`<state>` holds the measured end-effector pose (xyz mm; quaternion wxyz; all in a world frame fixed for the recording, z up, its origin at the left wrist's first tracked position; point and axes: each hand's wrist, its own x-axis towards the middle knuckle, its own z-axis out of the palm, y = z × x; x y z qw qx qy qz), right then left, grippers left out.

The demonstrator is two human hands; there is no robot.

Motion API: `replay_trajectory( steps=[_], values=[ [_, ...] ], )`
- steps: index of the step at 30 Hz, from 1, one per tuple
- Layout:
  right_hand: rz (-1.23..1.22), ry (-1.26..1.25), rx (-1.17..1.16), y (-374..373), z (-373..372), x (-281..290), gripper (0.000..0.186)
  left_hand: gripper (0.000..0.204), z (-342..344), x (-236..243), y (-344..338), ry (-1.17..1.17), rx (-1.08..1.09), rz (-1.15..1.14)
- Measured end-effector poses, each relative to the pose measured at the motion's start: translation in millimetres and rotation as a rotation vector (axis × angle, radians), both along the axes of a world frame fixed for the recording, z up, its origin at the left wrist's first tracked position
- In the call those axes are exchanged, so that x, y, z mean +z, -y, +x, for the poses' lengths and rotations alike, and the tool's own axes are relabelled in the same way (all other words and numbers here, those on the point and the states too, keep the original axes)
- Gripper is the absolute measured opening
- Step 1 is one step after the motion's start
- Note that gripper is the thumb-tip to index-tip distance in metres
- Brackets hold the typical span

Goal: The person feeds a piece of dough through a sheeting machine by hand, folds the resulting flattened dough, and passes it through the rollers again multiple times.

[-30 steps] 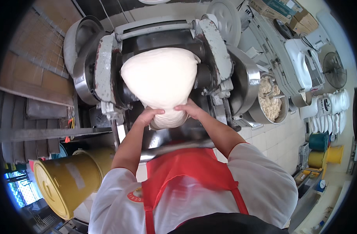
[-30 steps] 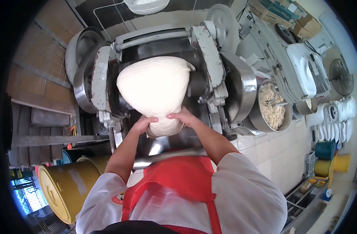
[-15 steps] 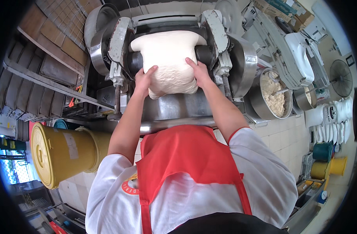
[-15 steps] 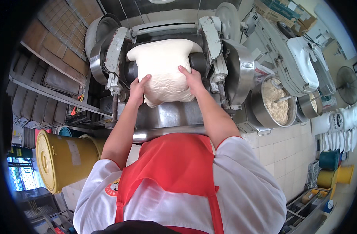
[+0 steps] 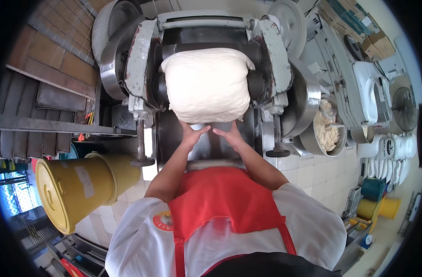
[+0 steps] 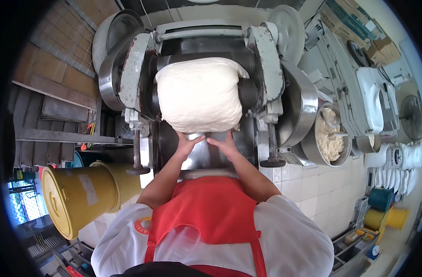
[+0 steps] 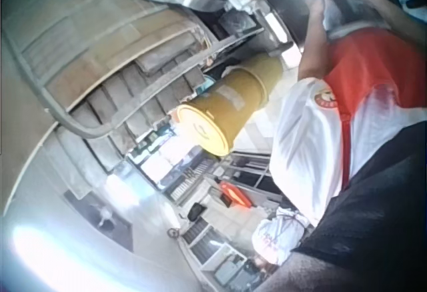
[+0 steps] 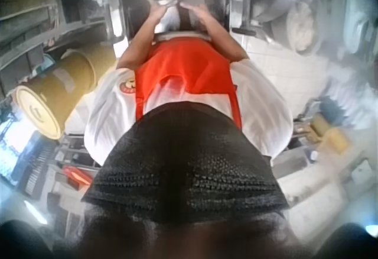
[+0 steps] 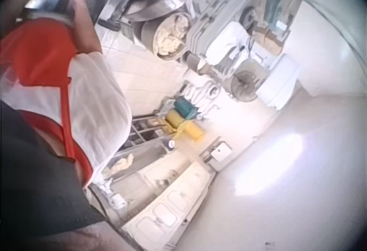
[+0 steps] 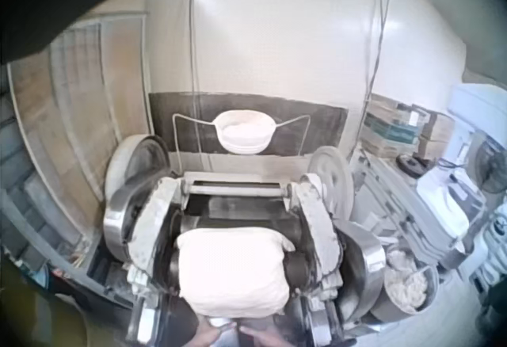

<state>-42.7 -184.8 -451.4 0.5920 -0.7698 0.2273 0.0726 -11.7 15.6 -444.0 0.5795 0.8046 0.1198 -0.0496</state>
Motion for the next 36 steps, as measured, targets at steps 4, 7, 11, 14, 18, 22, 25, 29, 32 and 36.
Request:
replay_trajectory(
  steps=[4,7,11,14,18,22,25,29,32,36],
  values=[
    [-0.072,0.058,0.203,9,53,28,0.106,0.097,59,24,-21,-0.225,-0.269,-0.471],
    [0.2,-0.028,0.543,40,94,39,0.09,0.094,87,35,-33,-0.323,-0.533,-0.34],
    [0.184,-0.099,0.767,42,105,61,0.086,0.094,90,29,-37,-0.358,-0.617,-0.366],
    [0.31,-0.061,0.651,31,91,75,0.081,0.092,75,20,-35,-0.348,-0.523,-0.506],
    [0.628,0.121,0.253,20,60,64,0.072,0.091,58,31,-11,-0.261,-0.305,-0.742],
    [0.783,0.218,0.001,8,53,92,0.069,0.09,46,77,-4,-0.235,-0.194,-0.807],
    [0.764,0.277,-0.061,13,52,109,0.065,0.091,28,110,-3,-0.196,-0.145,-0.779],
    [0.677,0.334,-0.086,21,49,118,0.056,0.082,6,109,-9,-0.144,-0.136,-0.673],
    [0.691,0.375,-0.093,26,62,125,0.044,0.066,11,102,-16,0.059,-0.112,-0.638],
    [0.758,0.51,-0.228,12,32,151,0.031,0.063,-30,117,-33,0.364,0.026,-0.72]
  ],
)
